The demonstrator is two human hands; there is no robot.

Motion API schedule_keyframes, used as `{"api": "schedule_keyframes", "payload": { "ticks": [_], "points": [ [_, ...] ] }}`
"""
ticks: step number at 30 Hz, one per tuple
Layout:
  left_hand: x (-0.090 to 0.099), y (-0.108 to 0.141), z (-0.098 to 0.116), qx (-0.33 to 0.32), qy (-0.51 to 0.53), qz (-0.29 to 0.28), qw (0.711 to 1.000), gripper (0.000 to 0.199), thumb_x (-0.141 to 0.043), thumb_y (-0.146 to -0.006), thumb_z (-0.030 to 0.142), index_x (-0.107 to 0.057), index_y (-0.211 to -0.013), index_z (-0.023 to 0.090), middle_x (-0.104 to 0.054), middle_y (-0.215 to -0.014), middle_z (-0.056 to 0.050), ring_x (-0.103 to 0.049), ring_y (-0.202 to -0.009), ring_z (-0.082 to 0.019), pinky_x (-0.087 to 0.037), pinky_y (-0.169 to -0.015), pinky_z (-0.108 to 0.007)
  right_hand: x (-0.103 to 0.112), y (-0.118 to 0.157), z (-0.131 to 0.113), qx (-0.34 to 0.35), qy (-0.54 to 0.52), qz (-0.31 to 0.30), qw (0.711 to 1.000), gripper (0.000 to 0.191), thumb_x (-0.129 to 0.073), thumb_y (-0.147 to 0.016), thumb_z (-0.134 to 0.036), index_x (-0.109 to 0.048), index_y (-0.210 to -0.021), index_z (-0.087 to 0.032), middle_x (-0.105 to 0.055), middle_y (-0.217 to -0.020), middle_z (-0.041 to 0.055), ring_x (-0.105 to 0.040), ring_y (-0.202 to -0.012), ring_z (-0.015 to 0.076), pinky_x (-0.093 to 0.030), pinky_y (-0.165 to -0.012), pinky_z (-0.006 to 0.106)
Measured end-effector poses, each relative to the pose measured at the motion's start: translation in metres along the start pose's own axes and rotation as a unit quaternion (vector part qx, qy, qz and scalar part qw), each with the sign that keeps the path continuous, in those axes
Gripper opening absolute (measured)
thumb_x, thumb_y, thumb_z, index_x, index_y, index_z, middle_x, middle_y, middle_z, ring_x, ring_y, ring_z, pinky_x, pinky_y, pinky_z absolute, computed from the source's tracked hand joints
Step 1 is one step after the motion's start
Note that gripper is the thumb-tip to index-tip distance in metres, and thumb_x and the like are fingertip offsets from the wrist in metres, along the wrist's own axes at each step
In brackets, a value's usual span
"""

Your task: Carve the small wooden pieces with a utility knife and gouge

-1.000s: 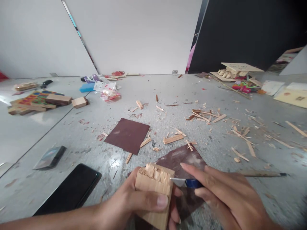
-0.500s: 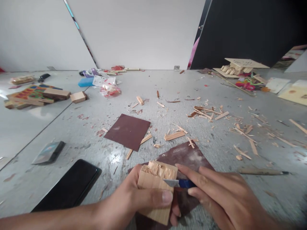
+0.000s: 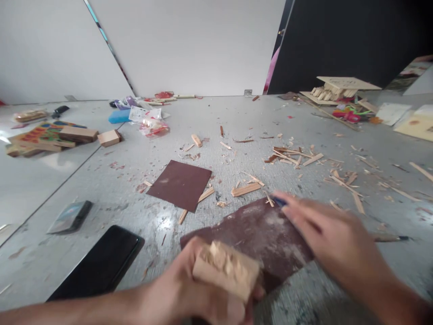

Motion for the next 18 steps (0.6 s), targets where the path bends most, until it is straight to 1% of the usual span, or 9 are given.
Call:
{"api": "schedule_keyframes", "payload": {
  "ticks": [1,2,3,5,6,8,11,13,18],
  "points": [
    [0.0,0.001,-0.001,0.005,-0.007,-0.004,1.0,0.036,-0.088,-0.066,0.03,-0.08,-0.094,0.009,-0.075,-0.075,-0.01,-0.066,-0.062,-0.012,-0.05,-0.059,-0.019,0.002,-0.002,0.008,-0.038,0.017,0.027,0.999,0.03,-0.054,-0.105,-0.022,-0.071,-0.129,-0.017,-0.081,-0.107,0.0068,-0.079,-0.085,0.0187,-0.062,-0.068,0.026],
    [0.001,0.002,-0.003,0.004,-0.004,0.002,1.0,0.037,-0.088,-0.066,0.031,-0.08,-0.095,0.009,-0.075,-0.075,-0.01,-0.066,-0.062,-0.013,-0.051,-0.06,-0.019,0.003,-0.003,0.012,-0.056,0.023,0.042,0.997,0.029,-0.056,-0.104,-0.023,-0.072,-0.127,-0.016,-0.081,-0.11,0.0085,-0.079,-0.091,0.0204,-0.063,-0.075,0.027],
    [0.002,0.003,-0.004,-0.001,0.008,0.016,1.0,0.039,-0.089,-0.067,0.032,-0.08,-0.097,0.009,-0.075,-0.075,-0.01,-0.068,-0.063,-0.014,-0.053,-0.063,-0.021,0.003,-0.003,0.012,-0.057,0.011,0.036,0.998,0.03,-0.055,-0.104,-0.022,-0.071,-0.128,-0.015,-0.08,-0.114,0.0095,-0.078,-0.096,0.0209,-0.062,-0.08,0.028],
    [0.003,0.002,-0.005,-0.016,0.035,0.045,0.998,0.04,-0.089,-0.069,0.036,-0.079,-0.098,0.011,-0.076,-0.078,-0.01,-0.072,-0.068,-0.018,-0.056,-0.07,-0.027,0.001,-0.001,-0.001,-0.011,-0.031,0.015,0.999,0.031,-0.052,-0.105,-0.02,-0.069,-0.13,-0.016,-0.079,-0.115,0.0089,-0.078,-0.096,0.0183,-0.062,-0.08,0.025],
    [0.004,0.002,-0.006,-0.02,0.045,0.055,0.997,0.04,-0.089,-0.07,0.037,-0.078,-0.099,0.011,-0.076,-0.08,-0.011,-0.073,-0.071,-0.019,-0.057,-0.072,-0.029,0.0,0.0,-0.01,0.01,-0.05,0.004,0.999,0.031,-0.051,-0.105,-0.019,-0.067,-0.131,-0.016,-0.08,-0.115,0.0083,-0.078,-0.095,0.0169,-0.062,-0.078,0.024],
    [0.003,0.001,-0.006,-0.032,0.054,0.066,0.996,0.037,-0.088,-0.072,0.036,-0.077,-0.098,0.012,-0.076,-0.082,-0.01,-0.073,-0.073,-0.019,-0.057,-0.075,-0.03,-0.001,0.004,-0.029,0.048,-0.067,-0.004,0.997,0.032,-0.047,-0.107,-0.02,-0.065,-0.133,-0.017,-0.081,-0.109,0.0061,-0.079,-0.089,0.0152,-0.061,-0.071,0.023],
    [0.001,-0.001,-0.005,-0.049,0.038,0.066,0.996,0.031,-0.083,-0.078,0.036,-0.076,-0.095,0.011,-0.075,-0.083,-0.01,-0.071,-0.074,-0.017,-0.054,-0.076,-0.027,-0.002,0.008,-0.045,0.065,-0.054,-0.026,0.996,0.034,-0.041,-0.109,-0.025,-0.065,-0.131,-0.019,-0.082,-0.1,0.0044,-0.078,-0.074,0.0153,-0.058,-0.056,0.025],
    [0.0,-0.001,-0.004,-0.052,0.025,0.059,0.997,0.03,-0.08,-0.081,0.037,-0.076,-0.093,0.01,-0.073,-0.083,-0.009,-0.07,-0.076,-0.017,-0.053,-0.076,-0.026,-0.003,0.008,-0.048,0.064,-0.048,-0.044,0.996,0.035,-0.038,-0.11,-0.026,-0.067,-0.129,-0.019,-0.082,-0.095,0.0034,-0.077,-0.067,0.0151,-0.056,-0.051,0.026],
    [-0.002,-0.001,-0.005,-0.046,0.037,0.052,0.997,0.03,-0.081,-0.081,0.037,-0.076,-0.097,0.012,-0.073,-0.085,-0.008,-0.068,-0.077,-0.016,-0.052,-0.079,-0.027,-0.008,0.008,-0.046,0.071,-0.057,-0.058,0.994,0.038,-0.036,-0.111,-0.026,-0.067,-0.131,-0.017,-0.079,-0.087,0.0016,-0.074,-0.063,0.0138,-0.053,-0.048,0.027]
  ]
}}
Point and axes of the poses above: each hand's wrist, its own y-axis away from the middle knuckle, its own x-axis out of the back of the hand, z = x × y, the point moved 3 cm from there along -y, towards the middle knuckle
